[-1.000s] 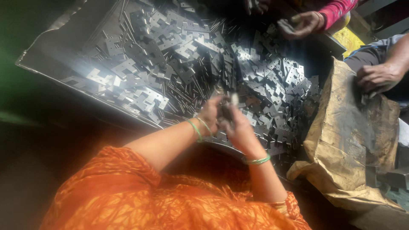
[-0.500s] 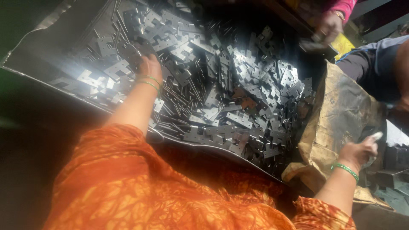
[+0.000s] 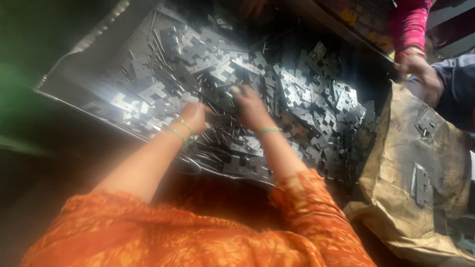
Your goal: The person sorts small metal parts from a large pile on a tray, picking them up and moving them into a sack. The camera is extremely shaky, making the view unstable.
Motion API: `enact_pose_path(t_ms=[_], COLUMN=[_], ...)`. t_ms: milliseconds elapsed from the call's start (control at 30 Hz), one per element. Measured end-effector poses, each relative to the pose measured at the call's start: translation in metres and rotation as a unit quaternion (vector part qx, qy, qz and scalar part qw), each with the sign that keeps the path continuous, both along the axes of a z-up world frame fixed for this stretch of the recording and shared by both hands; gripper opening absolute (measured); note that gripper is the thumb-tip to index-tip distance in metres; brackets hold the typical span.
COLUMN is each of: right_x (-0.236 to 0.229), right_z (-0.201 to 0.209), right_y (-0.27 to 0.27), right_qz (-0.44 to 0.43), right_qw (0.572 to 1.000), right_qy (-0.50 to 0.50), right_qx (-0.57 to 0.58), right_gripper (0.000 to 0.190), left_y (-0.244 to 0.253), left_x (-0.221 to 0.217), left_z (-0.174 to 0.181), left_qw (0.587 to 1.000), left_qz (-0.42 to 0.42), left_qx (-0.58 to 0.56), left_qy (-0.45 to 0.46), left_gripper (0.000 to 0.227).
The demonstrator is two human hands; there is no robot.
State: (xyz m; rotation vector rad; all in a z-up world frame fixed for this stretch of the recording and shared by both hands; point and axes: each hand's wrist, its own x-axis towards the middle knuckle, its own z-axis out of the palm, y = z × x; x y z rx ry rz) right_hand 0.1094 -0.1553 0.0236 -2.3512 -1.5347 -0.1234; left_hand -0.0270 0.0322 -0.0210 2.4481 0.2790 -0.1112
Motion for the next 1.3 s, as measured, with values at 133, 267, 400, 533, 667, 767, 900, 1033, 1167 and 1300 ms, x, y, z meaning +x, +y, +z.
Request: enact_pose_path(t_ms=[133,267,400,533,667,767,900,1033,1167,1300], right_x=[0.002,-0.010,-0.024,-0.042,-0.039,-0.038,-0.043,-0.036,-0.042,-0.052], right_z=[-0.045,-0.066,-0.033,0.029,0.079,0.088,0.080,0.080,0.072,0.072], right_y=[0.050,0.045,0.019,-0.034,-0.111,-0.161,-0.218,-0.244,-0.229,-0.183], right_qz=[-0.018,-0.005,0.028,-0.045,-0.239,-0.278,-0.270,-0.291,-0.305,-0.241], right_qw=[0.971,0.985,0.956,0.963,0.925,0.906,0.835,0.686,0.530,0.496], right_qy=[-0.066,-0.058,-0.071,0.061,0.283,0.319,0.449,0.556,0.623,0.683], right_qx=[-0.229,-0.162,-0.285,-0.260,-0.082,0.021,0.170,0.368,0.488,0.478], right_gripper=[0.056,0.055,0.056,0.050,0.047,0.046,0.044,0.040,0.045,0.038], left_y=[0.019,0.058,0.071,0.040,-0.021,-0.053,-0.059,-0.029,0.004,0.009], left_x=[-0.036,-0.074,-0.062,-0.010,0.026,0.036,0.029,0.009,-0.003,0.012], left_z=[0.033,0.077,0.099,0.079,0.037,0.013,-0.003,-0.001,0.009,0.033], left_qw=[0.981,0.780,0.632,0.820,0.982,0.938,0.915,0.952,0.961,0.902], left_qz=[0.062,0.216,0.097,0.012,-0.164,-0.254,-0.281,-0.199,-0.072,-0.047], left_qx=[-0.142,-0.564,-0.743,-0.496,0.067,0.232,0.289,0.193,-0.184,-0.271], left_qy=[-0.113,-0.164,-0.198,-0.285,0.068,0.053,0.013,-0.131,-0.195,-0.332], left_gripper=[0.031,0.029,0.057,0.064,0.033,0.021,0.019,0.024,0.014,0.024])
